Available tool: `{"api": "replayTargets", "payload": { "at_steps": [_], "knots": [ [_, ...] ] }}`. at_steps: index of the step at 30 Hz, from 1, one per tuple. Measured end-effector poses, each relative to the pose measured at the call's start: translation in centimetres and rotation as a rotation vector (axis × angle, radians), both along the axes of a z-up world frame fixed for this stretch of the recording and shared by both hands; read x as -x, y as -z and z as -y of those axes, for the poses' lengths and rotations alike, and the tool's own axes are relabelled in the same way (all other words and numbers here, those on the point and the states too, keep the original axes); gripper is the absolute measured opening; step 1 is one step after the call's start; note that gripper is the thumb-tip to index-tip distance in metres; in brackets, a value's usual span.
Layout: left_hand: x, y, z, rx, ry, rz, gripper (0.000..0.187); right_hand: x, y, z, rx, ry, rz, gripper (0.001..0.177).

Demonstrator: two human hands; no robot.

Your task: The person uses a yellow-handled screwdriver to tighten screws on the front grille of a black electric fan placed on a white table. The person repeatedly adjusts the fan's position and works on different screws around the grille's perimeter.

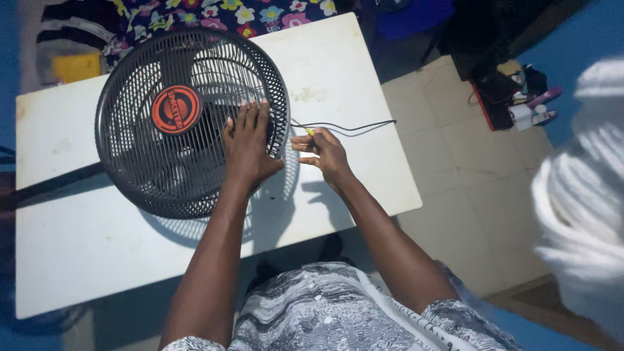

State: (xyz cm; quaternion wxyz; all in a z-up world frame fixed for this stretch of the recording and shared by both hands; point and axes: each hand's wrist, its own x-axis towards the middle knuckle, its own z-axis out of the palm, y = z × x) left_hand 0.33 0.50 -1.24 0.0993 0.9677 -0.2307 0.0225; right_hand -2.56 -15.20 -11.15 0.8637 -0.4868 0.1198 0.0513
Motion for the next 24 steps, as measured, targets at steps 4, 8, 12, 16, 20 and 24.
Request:
{"api": "replayTargets", "payload": {
  "at_steps": [4,8,12,16,20,24],
  "knots": [
    [0.2,-0.3,-0.8,0.058,0.005,-0.013,0.103,2.6,0.1,0.6,0.059,0.077,-0.1,0.024],
    [2.0,-0.5,-2.7,0.192,0.021,0.009,0.096,5.9,0.7,0.7,-0.048,0.173,-0.116,0.025],
    [3.8,-0.9,-5.6,0.162,-0.011,-0.067,0.089,9.0,0.0,-0.9,-0.091,0.242,-0.159,0.028],
    [6.5,-0.7,-9.7,0.193,-0.017,-0.048,0.08,11.7,-1.9,-4.3,-0.04,0.29,-0.174,0.031],
    [9.7,-0.2,-13.8,0.285,-0.038,0.019,0.07,13.8,-3.8,-7.2,-0.04,0.258,-0.153,0.026],
    [12.6,0.4,-16.7,0.368,-0.131,0.12,0.063,15.6,-4.2,-8.4,-0.081,0.205,-0.155,0.015]
  ]
}}
